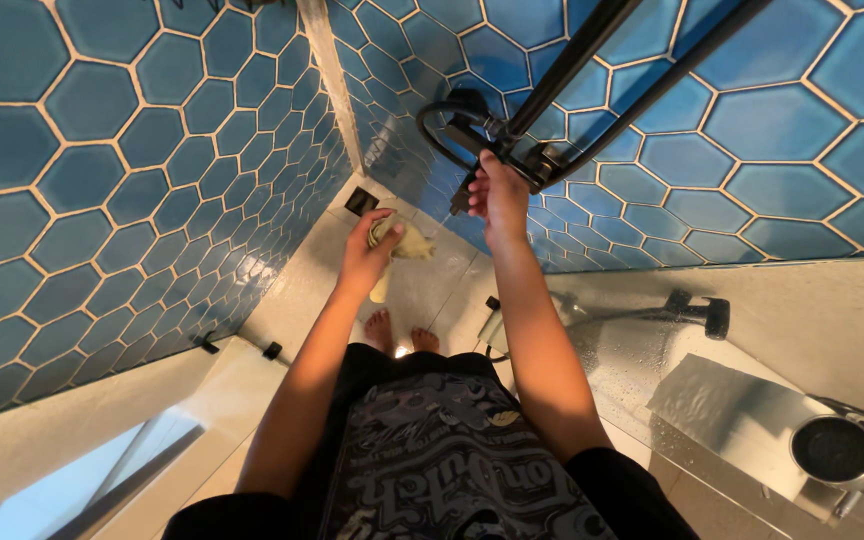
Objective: The person wipes the toilet seat and lid with a cloth, then rinses the cloth in the shower. They use a floor squeegee to push water across the tiled floor toward the drain. The person handles a cloth, a squeegee, and a spray bottle during the cleaning process.
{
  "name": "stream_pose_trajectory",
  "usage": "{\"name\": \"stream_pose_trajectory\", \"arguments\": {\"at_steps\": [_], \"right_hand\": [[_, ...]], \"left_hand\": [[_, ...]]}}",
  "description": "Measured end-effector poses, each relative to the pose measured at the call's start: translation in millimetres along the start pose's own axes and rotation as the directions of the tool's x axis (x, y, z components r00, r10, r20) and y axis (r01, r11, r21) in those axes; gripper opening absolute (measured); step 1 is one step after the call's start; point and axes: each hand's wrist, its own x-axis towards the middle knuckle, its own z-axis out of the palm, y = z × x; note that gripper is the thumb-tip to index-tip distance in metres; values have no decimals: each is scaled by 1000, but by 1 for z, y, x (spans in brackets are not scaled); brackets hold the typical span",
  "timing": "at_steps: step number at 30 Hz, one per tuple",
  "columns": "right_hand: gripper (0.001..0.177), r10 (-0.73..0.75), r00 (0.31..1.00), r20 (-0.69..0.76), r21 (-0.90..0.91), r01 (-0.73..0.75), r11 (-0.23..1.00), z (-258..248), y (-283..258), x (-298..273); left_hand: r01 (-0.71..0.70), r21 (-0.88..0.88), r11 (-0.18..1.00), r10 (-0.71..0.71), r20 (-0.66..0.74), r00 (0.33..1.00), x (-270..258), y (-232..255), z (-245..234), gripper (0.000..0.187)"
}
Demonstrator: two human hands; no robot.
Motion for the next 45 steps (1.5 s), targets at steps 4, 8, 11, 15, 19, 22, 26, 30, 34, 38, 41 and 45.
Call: {"name": "stream_pose_trajectory", "arguments": {"at_steps": [4, 8, 11, 15, 19, 22, 26, 30, 34, 38, 41, 45], "right_hand": [[43, -11, 999, -52, -93, 6, 996, 2, -3, -3], [46, -57, 997, -44, -113, 51, 992, 5, -3, -7], [47, -68, 997, -35, -105, 64, 992, 6, -7, -7], [49, -58, 998, -21, -161, 54, 985, 6, -9, -17], [49, -95, 991, 94, -326, 121, 938, 11, 15, -48], [40, -725, 429, 539, -321, 900, 295, 22, 52, -87], [35, -267, 694, 669, -254, 551, 795, 23, 74, -127], [35, 29, 779, 627, -454, 335, 826, 32, 90, -161], [32, 14, 760, 650, -468, 387, 794, 31, 130, -197], [27, 74, 660, 747, -341, 285, 896, 33, 184, -233], [23, 82, 543, 836, -267, 271, 925, 39, 220, -272], [27, 487, 399, 777, -414, -259, 872, 61, 245, -360]], "left_hand": [[15, -14, 1000, -15, 6, 1000, -4, 1, 0, 35], [-53, 15, 999, 52, 10, 999, -8, 2, 0, 34], [-22, 46, 999, 22, -2, 1000, -9, 6, 0, 34], [-38, 18, 999, 38, -16, 999, -14, 11, -1, 35], [35, 10, 999, -35, -43, 998, -23, 10, -4, 32], [-180, -117, 977, 176, -46, 983, -38, 3, -10, 25], [-367, -123, 922, 340, -195, 920, -69, -12, -22, 24], [-183, -212, 960, 93, -375, 922, -111, -36, -18, 26], [-139, -244, 960, -20, -554, 832, -172, -62, -14, 29], [-220, -308, 926, -52, -678, 734, -246, -77, -36, 28], [-181, -369, 912, -164, -731, 662, -323, -93, -58, 28], [-118, -7, 993, 38, -924, 380, -443, -123, -68, 23]]}}
